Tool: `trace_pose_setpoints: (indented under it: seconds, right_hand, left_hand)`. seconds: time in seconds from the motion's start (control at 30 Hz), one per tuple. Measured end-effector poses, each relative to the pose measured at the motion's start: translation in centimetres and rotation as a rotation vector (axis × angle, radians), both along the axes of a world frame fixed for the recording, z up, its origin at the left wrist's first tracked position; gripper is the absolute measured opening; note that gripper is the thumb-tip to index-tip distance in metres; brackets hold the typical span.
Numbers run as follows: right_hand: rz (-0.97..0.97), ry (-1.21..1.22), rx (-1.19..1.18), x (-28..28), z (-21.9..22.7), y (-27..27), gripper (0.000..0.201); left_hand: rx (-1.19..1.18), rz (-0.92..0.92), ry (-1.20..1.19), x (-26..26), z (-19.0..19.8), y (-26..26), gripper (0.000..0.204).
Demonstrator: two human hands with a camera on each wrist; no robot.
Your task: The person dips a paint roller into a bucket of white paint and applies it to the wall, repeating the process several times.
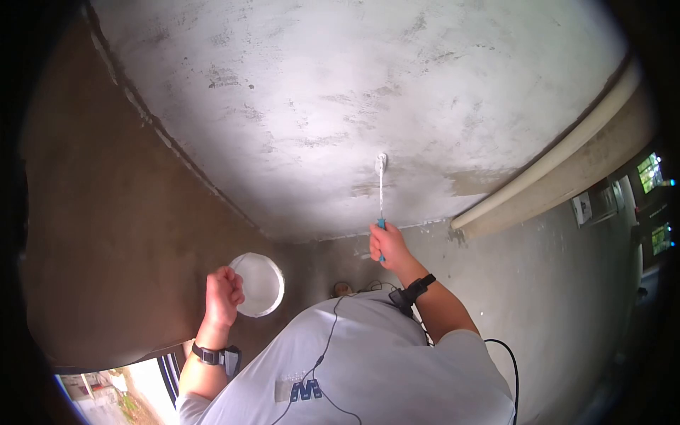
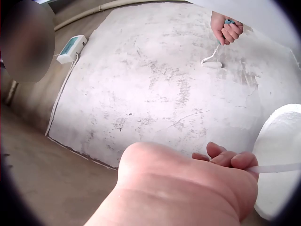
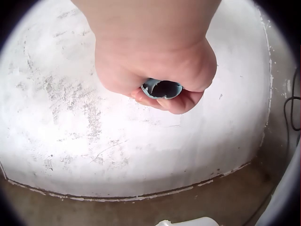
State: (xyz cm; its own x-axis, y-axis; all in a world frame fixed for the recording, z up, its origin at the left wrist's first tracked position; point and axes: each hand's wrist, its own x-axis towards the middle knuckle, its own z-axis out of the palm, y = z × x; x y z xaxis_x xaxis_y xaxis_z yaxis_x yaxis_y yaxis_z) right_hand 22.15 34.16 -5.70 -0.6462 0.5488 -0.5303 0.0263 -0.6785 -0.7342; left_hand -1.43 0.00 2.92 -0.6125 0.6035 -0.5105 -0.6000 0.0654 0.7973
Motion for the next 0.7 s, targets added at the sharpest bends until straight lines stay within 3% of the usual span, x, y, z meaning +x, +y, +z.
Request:
trace_pose_setpoints:
  seconds: [0.27, 0.7]
  right_hand:
    - [0.235, -0.081, -0.021, -2.1, -0.3, -1.4, 0.021]
    - [0.598, -0.135, 0.047, -13.2, -1.7, -4.4, 0.024]
  left_hand:
    - [-0.010, 0.026, 0.022, 0.0, 0.0, 0.2, 0.025]
    - [0.005, 0.072, 0.059, -0.4, 0.0, -0.3, 0.023]
